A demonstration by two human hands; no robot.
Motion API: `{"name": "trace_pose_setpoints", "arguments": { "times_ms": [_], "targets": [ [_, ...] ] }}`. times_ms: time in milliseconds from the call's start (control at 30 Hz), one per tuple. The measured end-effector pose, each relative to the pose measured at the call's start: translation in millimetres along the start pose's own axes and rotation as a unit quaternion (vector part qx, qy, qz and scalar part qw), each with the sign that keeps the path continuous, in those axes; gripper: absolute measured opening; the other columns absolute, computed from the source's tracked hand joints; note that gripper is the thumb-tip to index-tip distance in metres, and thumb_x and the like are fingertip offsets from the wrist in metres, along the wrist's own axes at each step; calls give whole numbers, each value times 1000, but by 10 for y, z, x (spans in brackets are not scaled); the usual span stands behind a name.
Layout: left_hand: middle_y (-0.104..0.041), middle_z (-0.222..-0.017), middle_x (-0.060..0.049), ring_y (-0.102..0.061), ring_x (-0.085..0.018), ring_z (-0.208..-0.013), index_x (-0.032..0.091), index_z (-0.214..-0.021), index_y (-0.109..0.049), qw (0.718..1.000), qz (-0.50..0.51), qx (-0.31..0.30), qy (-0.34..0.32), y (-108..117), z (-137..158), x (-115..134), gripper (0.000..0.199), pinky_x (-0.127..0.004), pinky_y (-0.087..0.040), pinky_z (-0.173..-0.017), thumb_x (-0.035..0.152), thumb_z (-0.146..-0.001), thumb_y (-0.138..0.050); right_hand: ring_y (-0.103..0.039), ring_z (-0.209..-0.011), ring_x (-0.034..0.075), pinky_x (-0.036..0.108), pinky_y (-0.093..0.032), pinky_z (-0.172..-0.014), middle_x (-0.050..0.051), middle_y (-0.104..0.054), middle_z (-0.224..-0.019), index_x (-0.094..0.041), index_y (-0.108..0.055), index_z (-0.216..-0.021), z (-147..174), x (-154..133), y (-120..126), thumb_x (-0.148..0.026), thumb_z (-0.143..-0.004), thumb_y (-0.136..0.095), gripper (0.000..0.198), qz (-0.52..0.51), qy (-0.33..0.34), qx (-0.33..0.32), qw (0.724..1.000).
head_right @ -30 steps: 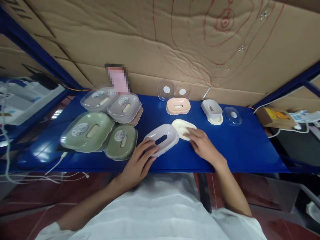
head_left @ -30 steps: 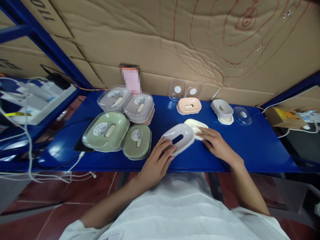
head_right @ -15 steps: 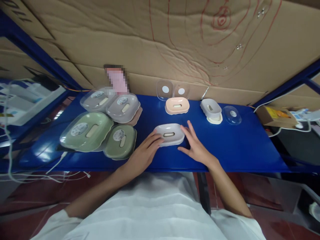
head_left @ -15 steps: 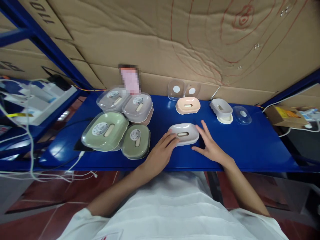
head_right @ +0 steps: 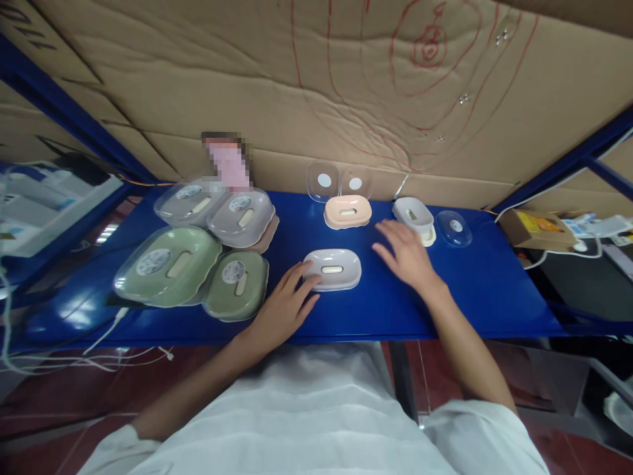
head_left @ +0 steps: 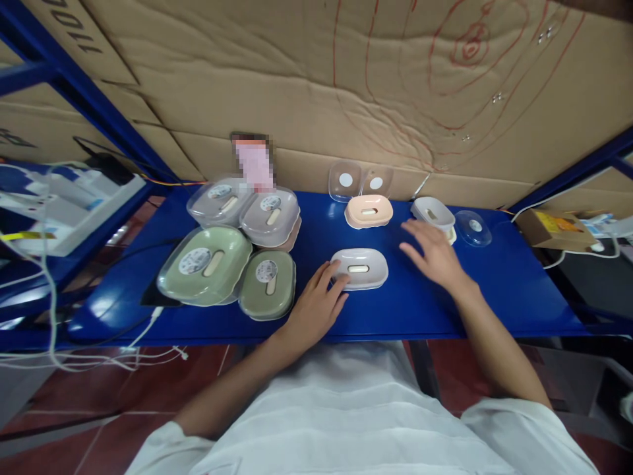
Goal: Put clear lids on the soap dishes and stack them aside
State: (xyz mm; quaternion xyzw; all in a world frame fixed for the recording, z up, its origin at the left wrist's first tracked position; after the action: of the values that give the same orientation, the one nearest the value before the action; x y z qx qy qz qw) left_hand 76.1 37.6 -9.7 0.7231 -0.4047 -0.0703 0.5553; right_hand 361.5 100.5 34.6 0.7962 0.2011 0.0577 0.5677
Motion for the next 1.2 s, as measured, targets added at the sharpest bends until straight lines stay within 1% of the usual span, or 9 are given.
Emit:
{"name": "trace_pose_setpoints", "arguments": {
  "times_ms": [167,267,467,567,667,800,900,1033,1200],
  "targets": [
    [-51,-155,-19,-50,-37,-151,18,-126,-63,999,31,28,12,26,30,-48,20,-58,-52,-122,24,-107,-59,-62,-132,45,68,-40,-113,28,-72,-135,-9,-66,-141,-186,795,-55,-37,-105,-51,48,178,-189,31,965],
    [-50,-155,-18,-50,-36,-151,19,-125,-62,998,51,29,12,25,43,-60,19,-58,-51,-122,24,-107,-59,-68,-124,39,62,-41,-113,22,-78,-125,-13,-72,-132,-138,744,-156,-37,-106,-50,41,148,-153,9,977],
    [-51,-157,-18,-48,-36,-153,18,-127,-63,998,58,16,16,46,44,-52,21,-58,-50,-124,23,-108,-56,-58,-143,31,51,-39,-120,14,-67,-152,-23,-63,-149,-93,568,-105,-49,-112,-39,51,17,-32,-7,999],
    [-51,-157,-18,-49,-36,-153,19,-128,-62,999,51,9,13,54,45,-45,22,-58,-50,-124,24,-109,-55,-48,-150,37,56,-35,-120,21,-53,-162,-17,-56,-155,27,1136,65,-50,-107,-43,59,78,-195,78,975],
    [-50,-157,-18,-48,-36,-154,19,-128,-62,999,44,5,10,57,49,-43,21,-58,-50,-124,23,-109,-54,-43,-147,48,67,-33,-114,32,-42,-165,-13,-56,-153,332,1764,157,-55,-94,-64,73,101,-402,98,905],
    [-50,-158,-17,-48,-35,-154,20,-126,-62,998,64,14,14,73,63,-49,20,-57,-49,-125,24,-108,-57,-61,-125,42,58,-45,-105,34,-64,-138,-9,-67,-136,470,2002,245,-48,-89,-72,62,68,-438,85,892],
    [-45,-163,-19,-48,-35,-155,20,-126,-61,997,76,15,22,79,78,-53,20,-56,-50,-124,28,-107,-59,-62,-130,31,45,-48,-110,27,-65,-143,-9,-57,-147,335,1742,367,-46,-98,-60,61,54,-372,134,917],
    [-33,-173,-22,-44,-36,-159,19,-137,-54,994,101,12,44,65,87,-71,34,-54,-50,-124,30,-106,-61,-55,-145,32,47,-46,-120,25,-58,-154,-13,-52,-153,75,806,412,-58,-104,-50,67,-2,-114,239,964],
    [-26,-176,-25,-37,-37,-163,23,-167,-25,988,133,36,75,59,78,-115,76,-54,-50,-123,29,-103,-66,-46,-156,36,61,-42,-126,13,-53,-165,-29,-50,-162,-67,-391,-116,-50,-104,-59,62,-91,108,-19,990]
  ]
}}
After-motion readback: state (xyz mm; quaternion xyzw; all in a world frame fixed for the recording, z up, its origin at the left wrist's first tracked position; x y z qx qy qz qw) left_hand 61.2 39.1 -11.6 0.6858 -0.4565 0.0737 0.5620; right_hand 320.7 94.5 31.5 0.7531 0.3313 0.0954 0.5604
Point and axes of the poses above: each hand's wrist, its own z-axis away from the middle knuckle, its own y-axis out of the back of the hand, x = y × z, the point moved 6 cm from there along -z, towards the middle knuckle
